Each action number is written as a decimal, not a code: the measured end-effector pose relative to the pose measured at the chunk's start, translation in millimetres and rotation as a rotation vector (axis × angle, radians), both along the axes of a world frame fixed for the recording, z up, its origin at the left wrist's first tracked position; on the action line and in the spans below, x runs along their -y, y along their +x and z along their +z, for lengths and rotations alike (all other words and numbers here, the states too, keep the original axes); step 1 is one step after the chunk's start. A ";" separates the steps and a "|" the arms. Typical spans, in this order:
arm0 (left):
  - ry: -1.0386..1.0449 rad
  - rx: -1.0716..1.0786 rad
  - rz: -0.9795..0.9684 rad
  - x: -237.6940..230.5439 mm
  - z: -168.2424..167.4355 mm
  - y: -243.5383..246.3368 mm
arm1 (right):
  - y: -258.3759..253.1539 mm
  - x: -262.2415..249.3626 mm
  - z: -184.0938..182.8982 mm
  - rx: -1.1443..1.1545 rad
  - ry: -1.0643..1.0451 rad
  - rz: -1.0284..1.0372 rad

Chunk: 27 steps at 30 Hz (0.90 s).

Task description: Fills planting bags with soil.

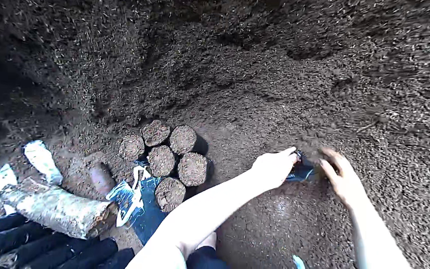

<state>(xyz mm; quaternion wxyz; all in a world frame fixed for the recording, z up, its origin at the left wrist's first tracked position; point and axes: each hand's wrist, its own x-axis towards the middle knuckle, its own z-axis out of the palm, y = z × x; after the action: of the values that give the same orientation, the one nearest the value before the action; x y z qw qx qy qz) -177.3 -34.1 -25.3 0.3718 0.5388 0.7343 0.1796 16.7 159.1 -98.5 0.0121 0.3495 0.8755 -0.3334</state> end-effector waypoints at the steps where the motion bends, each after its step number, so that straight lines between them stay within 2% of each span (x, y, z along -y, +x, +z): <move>1: 0.011 0.019 0.022 4.6 5.6 0.5 | 24.1 29.6 11.0 -0.045 -0.074 -0.198; 3: 0.006 0.018 0.059 13.8 7.2 -2.4 | 54.1 85.7 11.9 -0.075 -0.441 -0.723; 5: -0.029 0.022 0.074 17.5 3.2 -9.5 | 63.2 117.8 -16.1 -0.233 -0.868 -1.119; 7: -0.067 0.054 0.102 17.7 4.6 -13.8 | 47.9 123.9 -44.1 -0.473 -1.062 -1.356; 9: -0.094 0.079 0.128 19.5 8.1 -16.4 | 17.5 116.9 -57.2 -0.666 -1.116 -1.482; 15: -0.121 0.216 0.133 27.9 5.3 -25.2 | -62.0 74.4 -76.4 -1.205 -1.298 -1.466; 16: -0.131 0.232 0.133 27.9 5.3 -24.9 | -66.3 68.1 -83.3 -1.249 -1.321 -1.433; 18: -0.140 0.250 0.138 26.3 5.9 -23.0 | -62.1 65.5 -87.0 -1.197 -1.297 -1.403; 22: -0.119 0.254 0.138 14.4 5.6 -22.1 | -45.7 61.0 -54.4 -1.094 -1.180 -1.344; 24: -0.100 0.250 0.122 6.9 5.7 -19.8 | -35.8 58.6 -24.4 -1.095 -1.150 -1.260; 27: -0.073 0.239 0.100 -5.4 6.1 -16.7 | -28.3 62.7 32.3 -1.101 -1.241 -1.173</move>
<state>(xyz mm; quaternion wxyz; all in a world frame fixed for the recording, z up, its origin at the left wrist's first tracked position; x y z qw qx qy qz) -194.0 -28.7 -19.1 0.4665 0.4625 0.7167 0.2341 -11.6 96.5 -66.2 -0.3789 0.4540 0.1222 -0.7971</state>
